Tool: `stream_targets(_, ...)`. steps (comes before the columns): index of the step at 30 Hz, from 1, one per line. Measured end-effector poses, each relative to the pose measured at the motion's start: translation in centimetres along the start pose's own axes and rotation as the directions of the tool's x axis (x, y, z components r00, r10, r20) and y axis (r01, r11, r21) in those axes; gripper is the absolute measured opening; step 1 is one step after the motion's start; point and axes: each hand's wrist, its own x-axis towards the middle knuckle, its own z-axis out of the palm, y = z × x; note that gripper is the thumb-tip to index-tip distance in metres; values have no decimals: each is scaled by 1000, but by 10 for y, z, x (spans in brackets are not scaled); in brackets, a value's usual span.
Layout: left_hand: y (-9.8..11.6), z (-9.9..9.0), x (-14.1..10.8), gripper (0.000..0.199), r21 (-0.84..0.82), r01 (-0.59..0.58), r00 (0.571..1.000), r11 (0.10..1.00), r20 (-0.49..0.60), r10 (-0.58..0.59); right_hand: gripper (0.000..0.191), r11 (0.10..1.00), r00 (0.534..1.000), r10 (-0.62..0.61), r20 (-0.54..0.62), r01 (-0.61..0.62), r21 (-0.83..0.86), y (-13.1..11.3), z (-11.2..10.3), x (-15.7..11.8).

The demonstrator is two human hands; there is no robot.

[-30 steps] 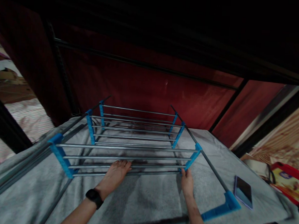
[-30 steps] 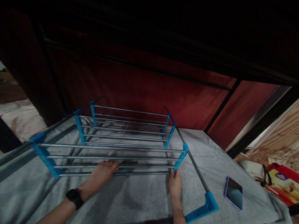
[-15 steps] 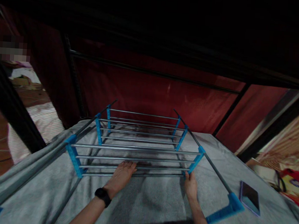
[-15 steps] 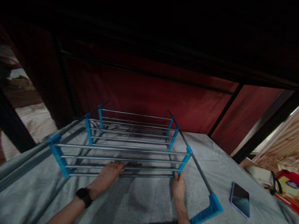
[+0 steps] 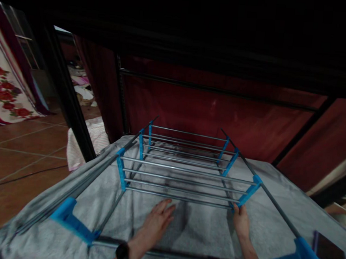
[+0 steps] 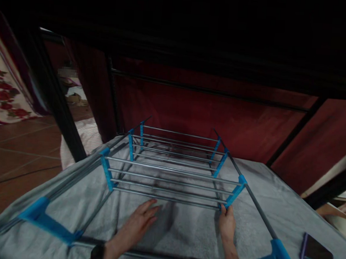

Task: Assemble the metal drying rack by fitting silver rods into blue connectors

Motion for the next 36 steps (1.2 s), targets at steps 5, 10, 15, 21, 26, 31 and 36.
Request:
stream_targets(5,37,-7,-35,34,-142,-32,965,989,253,67,40,997,999,29,23,-27,-77,4,-1,1)
stream_targets(10,48,0,-48,33,-125,-68,919,990,378,110,34,988,998,37,45,-30,-151,11,-3,3)
stream_targets(15,50,16,-51,26,-39,-115,911,993,394,121,38,971,998,39,54,-25,-236,21,-5,7)
stream_targets(21,48,26,-51,33,29,-136,897,990,428,110,37,957,999,17,44,-3,-291,30,-3,12)
stream_targets(26,49,30,-53,33,40,-109,904,993,420,82,37,959,999,26,37,-14,-284,12,-4,5)
stream_targets(31,43,42,-62,21,67,-98,931,993,359,68,38,985,998,63,20,-59,-159,-13,-5,-10)
stream_targets(36,20,61,-67,24,16,-209,951,978,237,199,41,997,998,53,-22,-54,-50,-16,-1,-6)
